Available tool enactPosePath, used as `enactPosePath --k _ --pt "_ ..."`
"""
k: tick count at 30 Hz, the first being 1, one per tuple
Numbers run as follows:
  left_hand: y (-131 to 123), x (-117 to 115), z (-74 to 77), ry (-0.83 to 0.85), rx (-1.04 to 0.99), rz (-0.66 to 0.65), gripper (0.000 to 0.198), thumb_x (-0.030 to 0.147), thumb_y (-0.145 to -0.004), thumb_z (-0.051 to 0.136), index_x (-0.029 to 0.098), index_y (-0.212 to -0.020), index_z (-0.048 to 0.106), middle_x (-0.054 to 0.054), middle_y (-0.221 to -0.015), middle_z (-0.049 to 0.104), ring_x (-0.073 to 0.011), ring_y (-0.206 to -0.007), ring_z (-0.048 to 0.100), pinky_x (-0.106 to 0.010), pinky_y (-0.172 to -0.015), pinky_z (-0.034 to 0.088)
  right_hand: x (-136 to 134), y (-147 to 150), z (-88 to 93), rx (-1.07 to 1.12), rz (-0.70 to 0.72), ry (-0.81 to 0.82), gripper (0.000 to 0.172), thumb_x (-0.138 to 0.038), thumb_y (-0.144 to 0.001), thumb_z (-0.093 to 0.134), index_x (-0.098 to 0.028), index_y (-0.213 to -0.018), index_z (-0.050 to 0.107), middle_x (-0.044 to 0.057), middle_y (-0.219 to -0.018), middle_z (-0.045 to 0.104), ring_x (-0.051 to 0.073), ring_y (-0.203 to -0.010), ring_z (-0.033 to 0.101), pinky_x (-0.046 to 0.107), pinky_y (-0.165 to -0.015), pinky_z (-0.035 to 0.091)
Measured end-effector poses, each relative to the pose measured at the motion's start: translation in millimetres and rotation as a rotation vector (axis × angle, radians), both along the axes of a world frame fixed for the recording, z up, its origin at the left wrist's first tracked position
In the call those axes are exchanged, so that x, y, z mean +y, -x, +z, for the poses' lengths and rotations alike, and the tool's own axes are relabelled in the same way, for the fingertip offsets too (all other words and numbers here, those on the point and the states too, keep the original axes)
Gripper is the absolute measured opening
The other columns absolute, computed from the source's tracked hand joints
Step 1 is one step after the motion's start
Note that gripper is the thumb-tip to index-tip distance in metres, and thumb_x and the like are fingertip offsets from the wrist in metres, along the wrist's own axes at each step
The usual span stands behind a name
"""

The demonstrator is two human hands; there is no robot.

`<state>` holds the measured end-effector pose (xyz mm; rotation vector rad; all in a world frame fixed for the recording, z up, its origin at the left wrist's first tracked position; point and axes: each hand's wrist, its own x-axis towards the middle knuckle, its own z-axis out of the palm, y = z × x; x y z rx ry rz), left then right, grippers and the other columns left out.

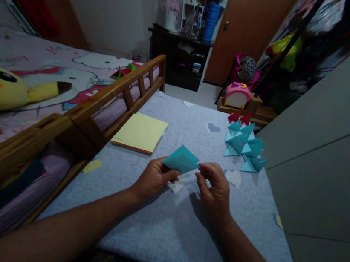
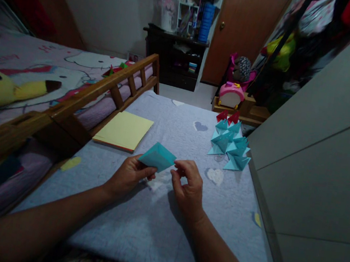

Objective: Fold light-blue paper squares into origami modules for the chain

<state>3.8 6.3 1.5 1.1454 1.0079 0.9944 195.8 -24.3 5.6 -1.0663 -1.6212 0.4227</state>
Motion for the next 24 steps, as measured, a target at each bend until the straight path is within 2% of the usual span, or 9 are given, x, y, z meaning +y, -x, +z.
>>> enactPosePath --k 11,14,18,21,24 --pt "0 -2 0.3 -0.064 0.022 -0.014 0.021 0.029 -0.074 0.076 0.015 -0.083 0.064 0.001 -0.063 0.065 -0.0128 -0.057 0.059 -0.025 -0.058 0.046 -2 0 -1.1 0.009 0.034 -0.001 0.03 -0.008 -0.092 0.06 -0.026 -0.116 0.062 0.002 -0.097 0.06 0.014 -0.081 0.061 0.027 -0.07 0.053" --pt "2 0 -5.8 -0.096 0.043 -0.005 0.022 0.031 -0.076 0.077 0.014 -0.084 0.065 0.001 -0.065 0.064 -0.0123 -0.059 0.057 -0.025 -0.06 0.045 -2 0 -0.9 0.025 0.038 -0.011 0.029 -0.009 -0.091 0.06 -0.025 -0.116 0.062 0.003 -0.102 0.058 0.013 -0.08 0.06 0.028 -0.068 0.052" --pt "6 2 -15.2 -0.134 0.114 0.003 0.024 0.033 -0.078 0.077 0.014 -0.091 0.069 -0.002 -0.078 0.067 -0.0145 -0.071 0.059 -0.027 -0.07 0.048 -3 0 0.2 0.02 0.021 -0.031 0.032 -0.009 -0.09 0.06 -0.026 -0.117 0.061 0.003 -0.105 0.055 0.013 -0.078 0.057 0.029 -0.068 0.051" --pt "6 2 -14.0 -0.098 0.1 -0.008 0.025 0.034 -0.077 0.077 0.015 -0.091 0.07 0.0 -0.073 0.064 -0.0133 -0.065 0.056 -0.026 -0.064 0.046 -3 0 0.4 -0.006 0.001 -0.036 0.032 -0.009 -0.09 0.061 -0.026 -0.116 0.06 0.004 -0.106 0.054 0.013 -0.079 0.056 0.029 -0.067 0.051" --pt "4 0 -5.9 -0.028 0.012 -0.034 0.026 0.034 -0.075 0.077 0.016 -0.091 0.068 0.002 -0.067 0.061 -0.0116 -0.058 0.053 -0.024 -0.057 0.044 -3 0 0.2 -0.026 -0.017 -0.028 0.032 -0.01 -0.089 0.062 -0.026 -0.116 0.06 0.004 -0.107 0.054 0.014 -0.079 0.055 0.03 -0.068 0.051"
